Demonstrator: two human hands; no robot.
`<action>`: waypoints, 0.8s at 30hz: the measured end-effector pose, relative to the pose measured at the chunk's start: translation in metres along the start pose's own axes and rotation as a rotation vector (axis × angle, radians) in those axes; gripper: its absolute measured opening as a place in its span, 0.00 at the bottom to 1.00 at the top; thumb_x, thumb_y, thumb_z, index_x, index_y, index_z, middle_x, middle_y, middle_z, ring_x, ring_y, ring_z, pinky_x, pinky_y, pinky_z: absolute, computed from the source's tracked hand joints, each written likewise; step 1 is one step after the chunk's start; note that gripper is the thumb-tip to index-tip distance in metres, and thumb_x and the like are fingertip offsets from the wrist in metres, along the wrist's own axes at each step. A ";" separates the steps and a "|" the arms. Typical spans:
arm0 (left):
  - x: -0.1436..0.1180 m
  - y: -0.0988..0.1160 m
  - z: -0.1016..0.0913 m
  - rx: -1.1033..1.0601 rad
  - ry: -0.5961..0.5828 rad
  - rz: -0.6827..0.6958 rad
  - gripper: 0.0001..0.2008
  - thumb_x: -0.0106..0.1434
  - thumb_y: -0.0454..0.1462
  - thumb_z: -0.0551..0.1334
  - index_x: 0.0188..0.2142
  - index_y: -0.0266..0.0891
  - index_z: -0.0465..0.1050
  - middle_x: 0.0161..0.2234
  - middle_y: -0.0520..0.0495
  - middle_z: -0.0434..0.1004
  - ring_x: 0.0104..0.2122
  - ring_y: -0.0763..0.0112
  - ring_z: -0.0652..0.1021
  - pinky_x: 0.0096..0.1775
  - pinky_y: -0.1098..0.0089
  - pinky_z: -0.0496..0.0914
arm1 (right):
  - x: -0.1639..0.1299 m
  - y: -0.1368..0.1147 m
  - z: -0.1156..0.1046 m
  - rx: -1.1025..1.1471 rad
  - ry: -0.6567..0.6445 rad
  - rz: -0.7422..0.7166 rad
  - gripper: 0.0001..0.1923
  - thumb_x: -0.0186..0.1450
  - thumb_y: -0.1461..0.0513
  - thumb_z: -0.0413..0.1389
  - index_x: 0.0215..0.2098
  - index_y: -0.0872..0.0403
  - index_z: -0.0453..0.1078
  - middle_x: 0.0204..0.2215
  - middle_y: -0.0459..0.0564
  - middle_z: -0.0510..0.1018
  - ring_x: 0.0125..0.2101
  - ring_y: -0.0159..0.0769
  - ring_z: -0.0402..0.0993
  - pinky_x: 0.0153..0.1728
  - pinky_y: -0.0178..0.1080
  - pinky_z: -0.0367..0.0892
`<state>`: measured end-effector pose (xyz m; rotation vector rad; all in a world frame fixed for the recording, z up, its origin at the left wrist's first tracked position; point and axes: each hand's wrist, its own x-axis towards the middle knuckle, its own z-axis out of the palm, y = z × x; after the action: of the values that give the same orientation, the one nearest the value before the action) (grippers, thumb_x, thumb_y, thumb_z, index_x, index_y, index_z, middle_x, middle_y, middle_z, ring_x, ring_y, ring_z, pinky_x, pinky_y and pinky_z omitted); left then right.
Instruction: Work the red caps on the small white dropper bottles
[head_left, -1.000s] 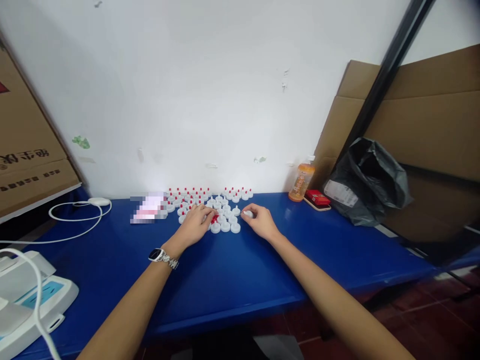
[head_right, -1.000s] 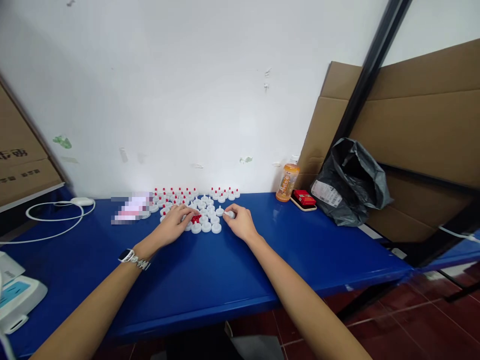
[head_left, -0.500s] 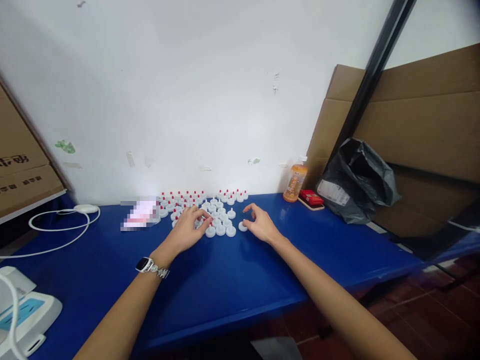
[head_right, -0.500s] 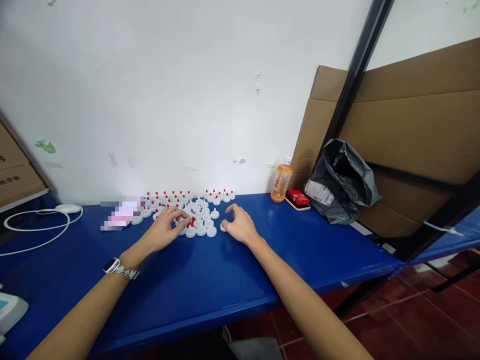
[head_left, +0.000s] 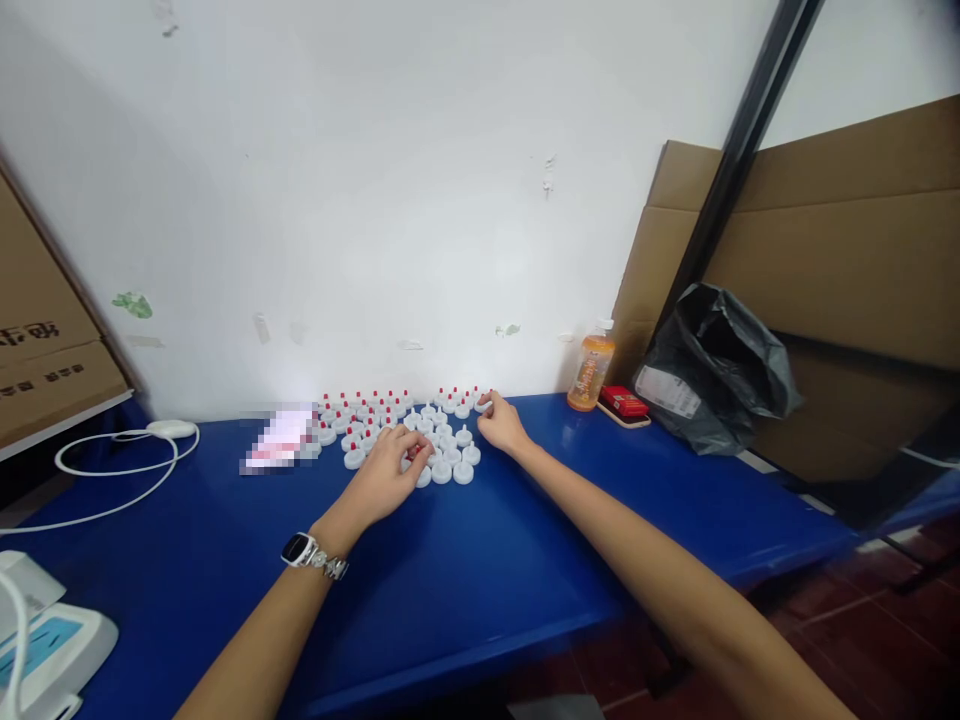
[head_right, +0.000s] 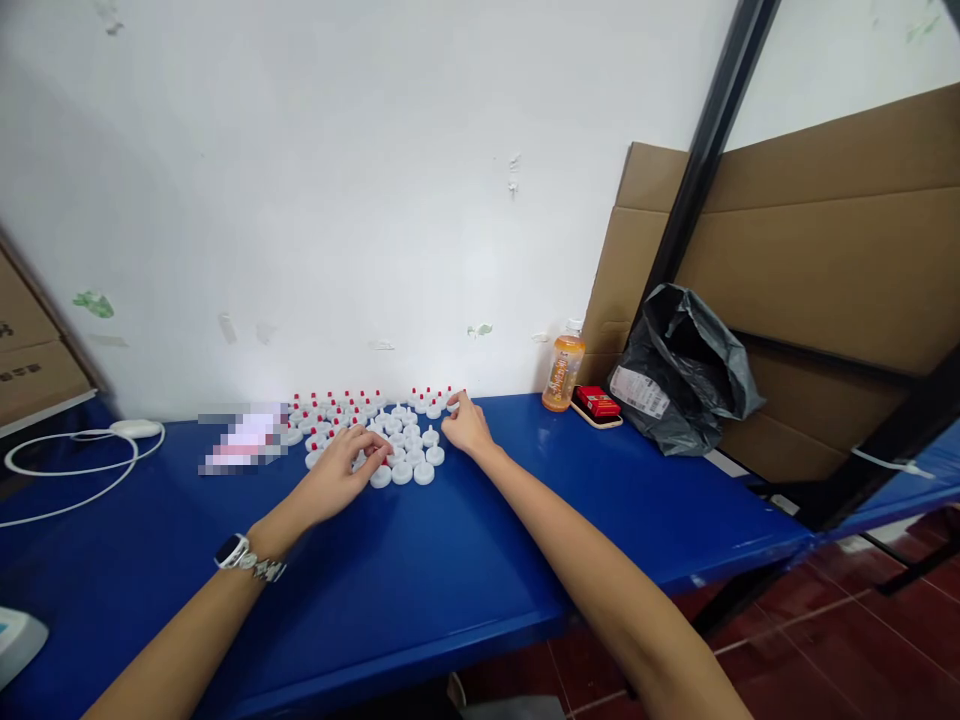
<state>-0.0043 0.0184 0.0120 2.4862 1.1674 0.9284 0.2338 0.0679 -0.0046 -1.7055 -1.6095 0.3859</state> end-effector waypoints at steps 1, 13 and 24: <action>-0.001 0.001 0.000 -0.010 0.012 -0.003 0.14 0.70 0.44 0.52 0.39 0.42 0.73 0.36 0.46 0.71 0.42 0.61 0.71 0.47 0.59 0.65 | 0.010 -0.001 0.003 -0.048 -0.018 0.024 0.17 0.57 0.64 0.54 0.46 0.51 0.68 0.30 0.47 0.78 0.34 0.39 0.75 0.35 0.37 0.65; -0.001 0.001 -0.009 -0.058 0.043 -0.038 0.13 0.70 0.44 0.52 0.37 0.40 0.72 0.36 0.47 0.71 0.41 0.63 0.71 0.46 0.61 0.65 | 0.030 -0.006 0.013 -0.069 -0.011 -0.070 0.10 0.62 0.59 0.55 0.36 0.52 0.77 0.28 0.46 0.78 0.30 0.34 0.74 0.32 0.33 0.63; -0.001 0.002 -0.007 -0.051 0.021 -0.014 0.15 0.70 0.45 0.52 0.36 0.41 0.73 0.36 0.46 0.72 0.40 0.62 0.72 0.44 0.61 0.67 | 0.010 -0.003 0.007 -0.113 -0.028 0.042 0.09 0.62 0.55 0.58 0.38 0.47 0.75 0.31 0.45 0.79 0.36 0.38 0.75 0.33 0.37 0.62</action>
<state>-0.0079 0.0164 0.0178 2.4309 1.1512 0.9705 0.2291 0.0792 -0.0046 -1.8281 -1.6446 0.3466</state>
